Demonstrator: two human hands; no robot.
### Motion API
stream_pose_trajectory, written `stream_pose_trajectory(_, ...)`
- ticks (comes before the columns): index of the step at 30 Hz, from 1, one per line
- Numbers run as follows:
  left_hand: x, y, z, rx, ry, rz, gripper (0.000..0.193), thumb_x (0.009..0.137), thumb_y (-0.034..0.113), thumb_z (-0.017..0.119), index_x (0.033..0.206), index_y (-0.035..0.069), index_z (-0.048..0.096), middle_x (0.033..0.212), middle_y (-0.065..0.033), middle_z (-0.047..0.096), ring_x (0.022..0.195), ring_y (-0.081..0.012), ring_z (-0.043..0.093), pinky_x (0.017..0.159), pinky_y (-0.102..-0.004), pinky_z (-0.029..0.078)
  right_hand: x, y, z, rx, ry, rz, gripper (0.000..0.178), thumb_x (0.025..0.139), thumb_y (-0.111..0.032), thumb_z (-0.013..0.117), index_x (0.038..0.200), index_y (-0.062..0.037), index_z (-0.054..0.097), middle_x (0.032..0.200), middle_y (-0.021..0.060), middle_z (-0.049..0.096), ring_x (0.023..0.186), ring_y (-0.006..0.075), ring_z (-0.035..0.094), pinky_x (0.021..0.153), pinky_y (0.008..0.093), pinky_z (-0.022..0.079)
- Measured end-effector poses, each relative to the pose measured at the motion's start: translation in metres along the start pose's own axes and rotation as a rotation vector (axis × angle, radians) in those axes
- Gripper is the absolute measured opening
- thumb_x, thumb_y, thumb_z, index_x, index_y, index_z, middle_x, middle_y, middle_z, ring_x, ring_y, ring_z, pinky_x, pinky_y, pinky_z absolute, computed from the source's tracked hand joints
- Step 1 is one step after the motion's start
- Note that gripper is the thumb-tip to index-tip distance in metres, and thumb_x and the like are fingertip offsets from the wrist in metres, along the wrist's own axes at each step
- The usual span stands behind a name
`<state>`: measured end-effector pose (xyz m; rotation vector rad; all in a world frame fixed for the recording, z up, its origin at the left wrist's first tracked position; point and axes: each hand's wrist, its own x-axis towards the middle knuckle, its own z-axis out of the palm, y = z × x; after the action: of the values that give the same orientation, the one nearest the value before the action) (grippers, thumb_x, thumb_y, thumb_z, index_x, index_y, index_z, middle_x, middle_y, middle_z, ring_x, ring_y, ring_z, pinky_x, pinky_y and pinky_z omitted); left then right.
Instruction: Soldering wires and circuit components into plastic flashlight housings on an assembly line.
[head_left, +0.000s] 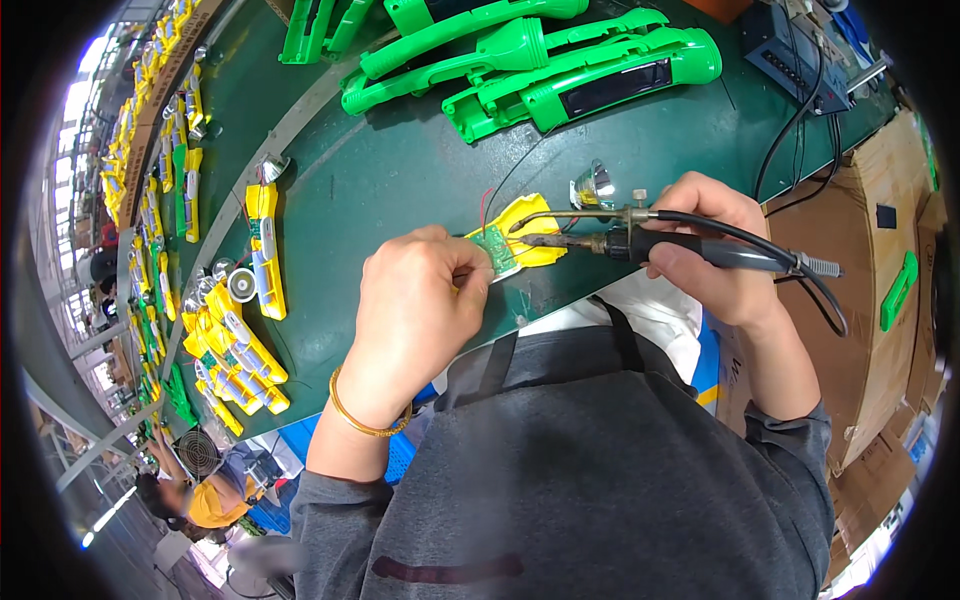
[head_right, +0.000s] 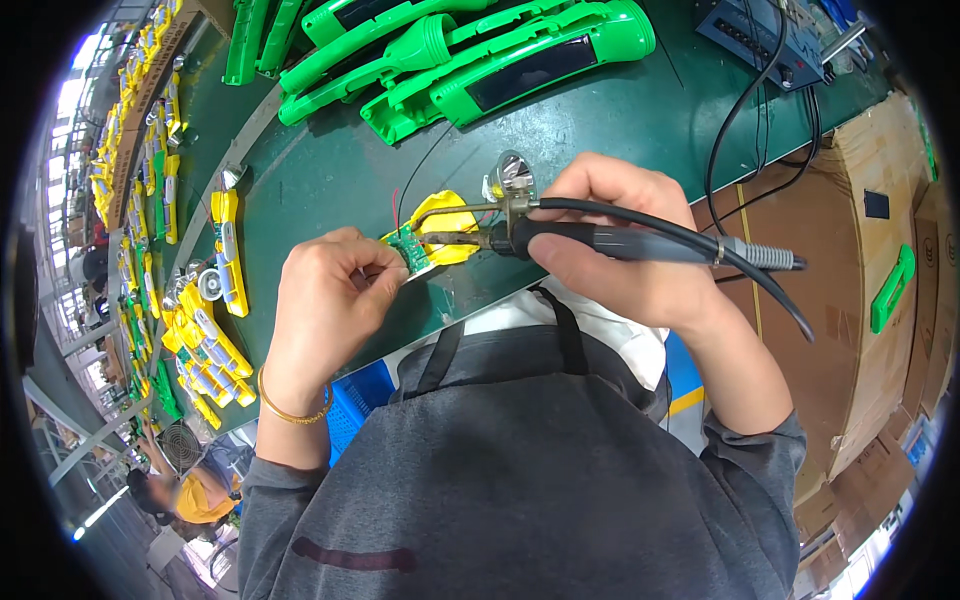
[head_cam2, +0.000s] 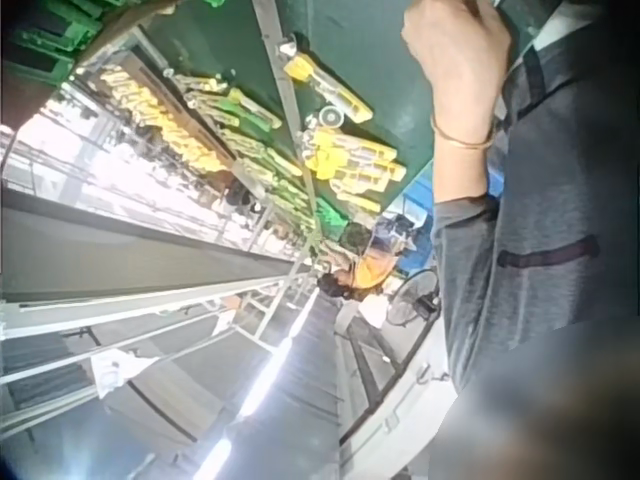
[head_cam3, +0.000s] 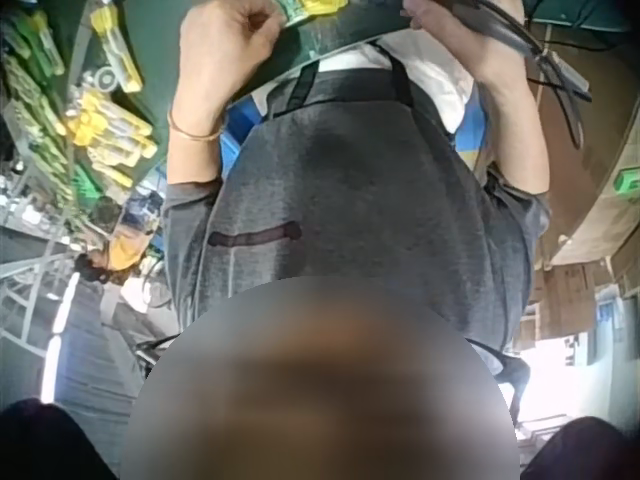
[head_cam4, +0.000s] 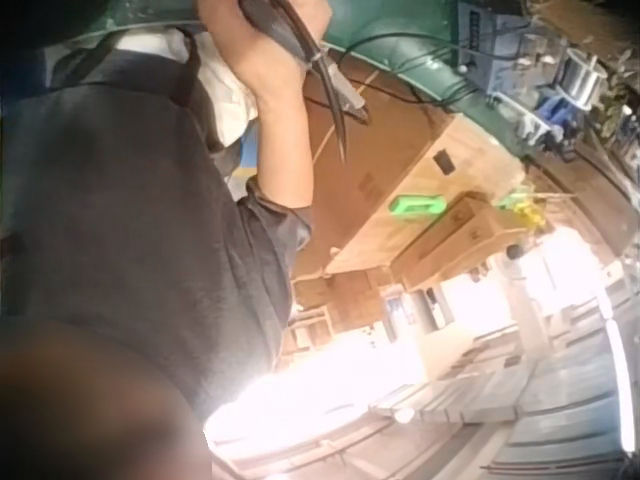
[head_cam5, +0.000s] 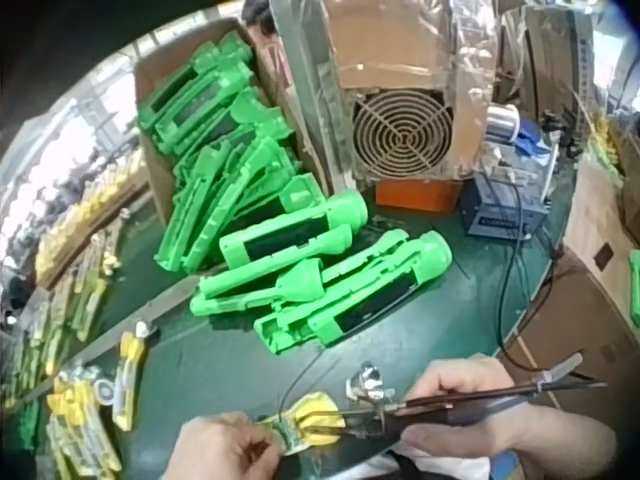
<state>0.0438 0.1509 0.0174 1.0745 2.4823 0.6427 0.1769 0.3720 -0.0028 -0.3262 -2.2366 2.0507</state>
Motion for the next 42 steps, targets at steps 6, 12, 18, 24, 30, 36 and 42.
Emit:
stream_pose_trajectory(6,0.007,0.0,-0.002,0.004,-0.055,0.003,0.005,0.066,0.003,0.065,0.07,0.0,0.065,0.063,-0.0112,0.06,0.055,-0.0204,0.058,0.054,-0.0301,0.047,0.01,-0.003,-0.001,-0.143,-0.051,-0.085,0.016,0.068,-0.003,0.068,0.077,-0.0033,0.056,0.068,-0.0011,0.056,0.058,0.0053,0.049,0.053,0.0213,0.037)
stream_pose_trajectory(12,0.006,0.003,-0.001,-0.01,-0.042,-0.02,0.005,0.065,0.003,0.065,0.069,0.0,0.065,0.063,-0.011,0.06,0.055,-0.0201,0.059,0.054,-0.0297,0.047,0.014,-0.008,0.004,-0.06,-0.093,0.009,0.016,0.067,-0.004,0.07,0.076,-0.0045,0.057,0.063,-0.0029,0.055,0.055,0.0049,0.046,0.05,0.0221,0.034)
stream_pose_trajectory(18,0.008,0.001,0.0,-0.012,-0.042,-0.015,0.004,0.065,0.003,0.065,0.068,0.0,0.064,0.063,-0.0106,0.06,0.055,-0.0198,0.059,0.054,-0.0294,0.047,0.019,-0.008,0.006,-0.117,-0.117,0.002,0.016,0.067,-0.004,0.071,0.076,-0.0042,0.057,0.062,-0.0021,0.056,0.055,0.0049,0.048,0.05,0.0225,0.035)
stream_pose_trajectory(24,0.008,0.002,0.0,-0.005,-0.047,-0.023,0.004,0.065,0.003,0.065,0.067,0.0,0.064,0.063,-0.0111,0.06,0.056,-0.0209,0.059,0.054,-0.0299,0.047,0.02,-0.01,0.006,-0.157,-0.114,0.011,0.014,0.068,-0.003,0.069,0.076,-0.0032,0.057,0.064,-0.0017,0.058,0.056,0.0043,0.05,0.051,0.0215,0.037)
stream_pose_trajectory(30,0.007,0.001,0.0,-0.006,-0.054,-0.02,0.005,0.065,0.004,0.065,0.067,0.0,0.064,0.063,-0.0116,0.06,0.056,-0.0223,0.06,0.055,-0.0309,0.048,0.018,-0.006,0.002,-0.069,-0.121,0.054,0.011,0.072,-0.001,0.066,0.079,-0.0011,0.057,0.067,0.0021,0.06,0.059,0.0063,0.055,0.052,0.0211,0.042)
stream_pose_trajectory(36,0.01,0.002,0.001,0.011,-0.061,-0.022,0.005,0.065,0.004,0.065,0.067,0.0,0.064,0.064,-0.0121,0.061,0.056,-0.0233,0.06,0.055,-0.0313,0.048,0.007,0.0,-0.011,0.163,-0.043,0.125,0.009,0.077,-0.001,0.066,0.08,-0.0005,0.058,0.069,0.0026,0.061,0.059,0.0054,0.056,0.051,0.0202,0.043)
stream_pose_trajectory(42,0.013,0.005,-0.001,0.049,-0.049,0.013,0.004,0.065,0.003,0.065,0.068,0.001,0.063,0.066,-0.0124,0.06,0.059,-0.0253,0.061,0.056,-0.0323,0.048,0.003,-0.001,-0.011,0.226,0.039,0.119,0.01,0.078,-0.002,0.066,0.083,-0.0004,0.057,0.07,0.0056,0.061,0.061,0.008,0.058,0.052,0.0212,0.046)
